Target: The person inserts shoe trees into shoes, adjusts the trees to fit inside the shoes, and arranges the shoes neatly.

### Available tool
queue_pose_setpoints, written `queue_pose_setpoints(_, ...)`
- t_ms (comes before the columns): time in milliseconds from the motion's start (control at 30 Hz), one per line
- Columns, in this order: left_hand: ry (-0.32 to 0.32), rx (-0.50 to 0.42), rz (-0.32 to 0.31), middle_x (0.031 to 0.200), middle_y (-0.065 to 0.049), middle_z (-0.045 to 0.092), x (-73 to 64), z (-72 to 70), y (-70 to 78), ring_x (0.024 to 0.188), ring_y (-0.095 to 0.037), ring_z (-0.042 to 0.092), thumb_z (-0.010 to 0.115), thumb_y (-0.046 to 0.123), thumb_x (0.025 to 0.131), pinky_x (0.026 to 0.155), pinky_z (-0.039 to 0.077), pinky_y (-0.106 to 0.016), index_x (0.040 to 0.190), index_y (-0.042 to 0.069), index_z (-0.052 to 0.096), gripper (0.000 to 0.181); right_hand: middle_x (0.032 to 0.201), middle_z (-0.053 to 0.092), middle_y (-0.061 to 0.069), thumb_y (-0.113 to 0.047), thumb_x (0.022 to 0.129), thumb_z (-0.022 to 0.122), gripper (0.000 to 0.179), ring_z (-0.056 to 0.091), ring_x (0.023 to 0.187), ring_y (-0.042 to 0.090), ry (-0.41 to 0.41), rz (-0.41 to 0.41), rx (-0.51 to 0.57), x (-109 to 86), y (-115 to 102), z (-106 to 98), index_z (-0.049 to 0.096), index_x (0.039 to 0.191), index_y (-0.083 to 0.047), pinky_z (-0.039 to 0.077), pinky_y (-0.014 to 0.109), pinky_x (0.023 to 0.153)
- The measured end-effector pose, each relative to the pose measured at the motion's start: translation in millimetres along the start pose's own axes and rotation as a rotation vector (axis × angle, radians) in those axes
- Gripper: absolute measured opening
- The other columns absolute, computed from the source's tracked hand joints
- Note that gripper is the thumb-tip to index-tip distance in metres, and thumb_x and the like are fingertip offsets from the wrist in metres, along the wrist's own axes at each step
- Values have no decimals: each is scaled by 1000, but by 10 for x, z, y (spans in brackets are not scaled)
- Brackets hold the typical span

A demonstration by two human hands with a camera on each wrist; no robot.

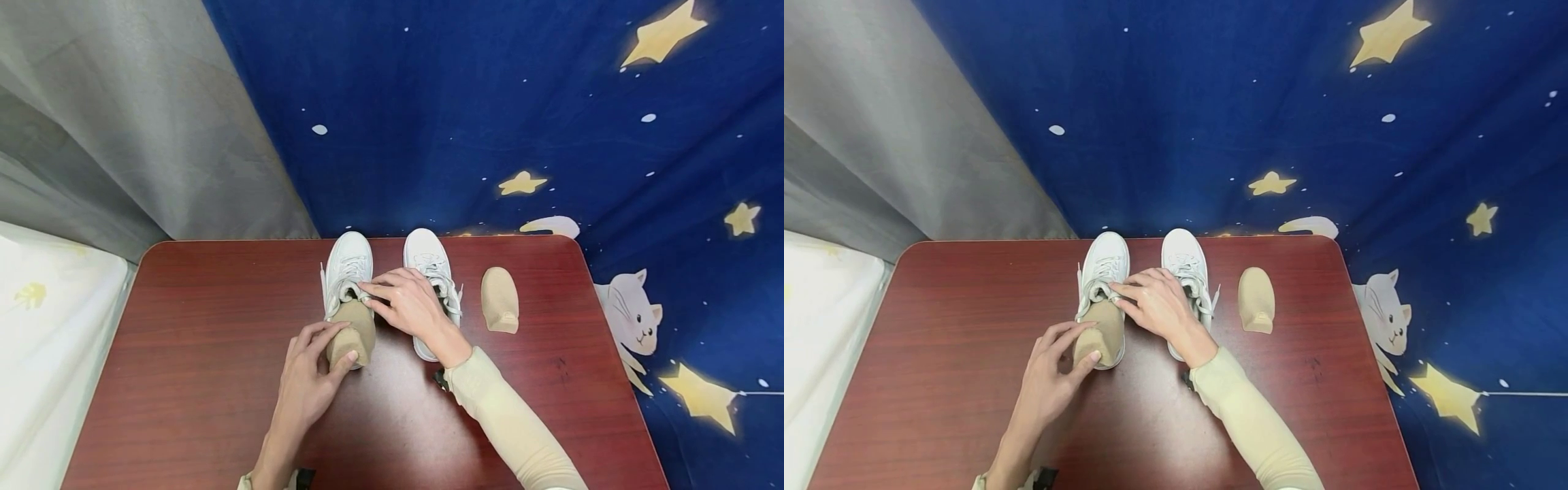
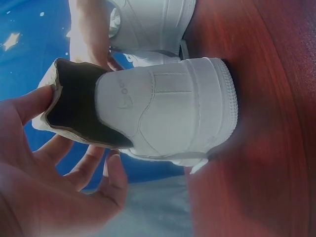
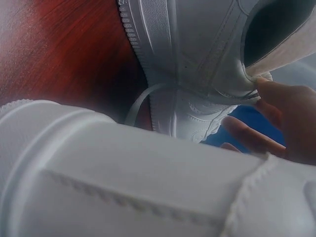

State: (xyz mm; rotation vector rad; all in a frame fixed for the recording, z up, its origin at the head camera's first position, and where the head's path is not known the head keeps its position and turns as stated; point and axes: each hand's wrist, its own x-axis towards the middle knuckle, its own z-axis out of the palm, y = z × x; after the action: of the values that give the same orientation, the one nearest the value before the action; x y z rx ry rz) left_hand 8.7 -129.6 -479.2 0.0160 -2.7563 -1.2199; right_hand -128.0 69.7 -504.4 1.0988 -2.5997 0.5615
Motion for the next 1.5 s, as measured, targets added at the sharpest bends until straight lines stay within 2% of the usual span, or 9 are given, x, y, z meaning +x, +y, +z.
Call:
queue_pose_setpoints(300,-15,-25,-10,125,7,59,35,-10,-39,98,-14,46,83,32,80,76,39,-35,125,31,69,47,114,71,-12,-41,96,63,33,62,106,14,-20,7,-6,7,5,12,70,127,-32,43,33,96)
queue_pose_setpoints(600,10,-24,12,123,4,60,87,18,-50,103,-21,50,84,31,78,80,40,-38,124,26,71,48,113,71,-11,-40,96,64,33,62,107,13,-13,12,-2,3,4,9,71,126,-29,44,33,96)
queue_pose_setpoints(833,3,-23,10,124,2,60,122,19,-58,106,-24,51,83,31,79,82,40,-41,124,23,71,47,113,71,-11,-39,96,64,32,63,107,14,-4,-2,-2,7,5,2,71,126,-29,44,33,96)
queue_pose_setpoints(1067,10,-40,5,122,5,61,121,34,-82,113,-24,51,85,32,78,91,41,-44,123,25,71,48,116,71,-12,-36,96,64,34,64,110,3,-25,-12,12,-1,-1,-4,70,128,-26,43,35,99)
queue_pose_setpoints(1200,19,-52,15,121,4,61,125,45,-101,114,-24,53,85,31,77,93,41,-44,123,25,71,48,115,72,-12,-34,96,64,33,65,108,3,-31,-11,24,-7,-5,-6,69,128,-25,44,37,99)
queue_pose_setpoints(1500,28,-77,48,122,4,61,131,74,-138,112,-19,60,83,30,80,89,46,-45,124,26,71,46,108,74,-9,-33,97,63,34,66,104,6,-51,-14,9,-10,-6,-18,68,130,-25,42,35,101)
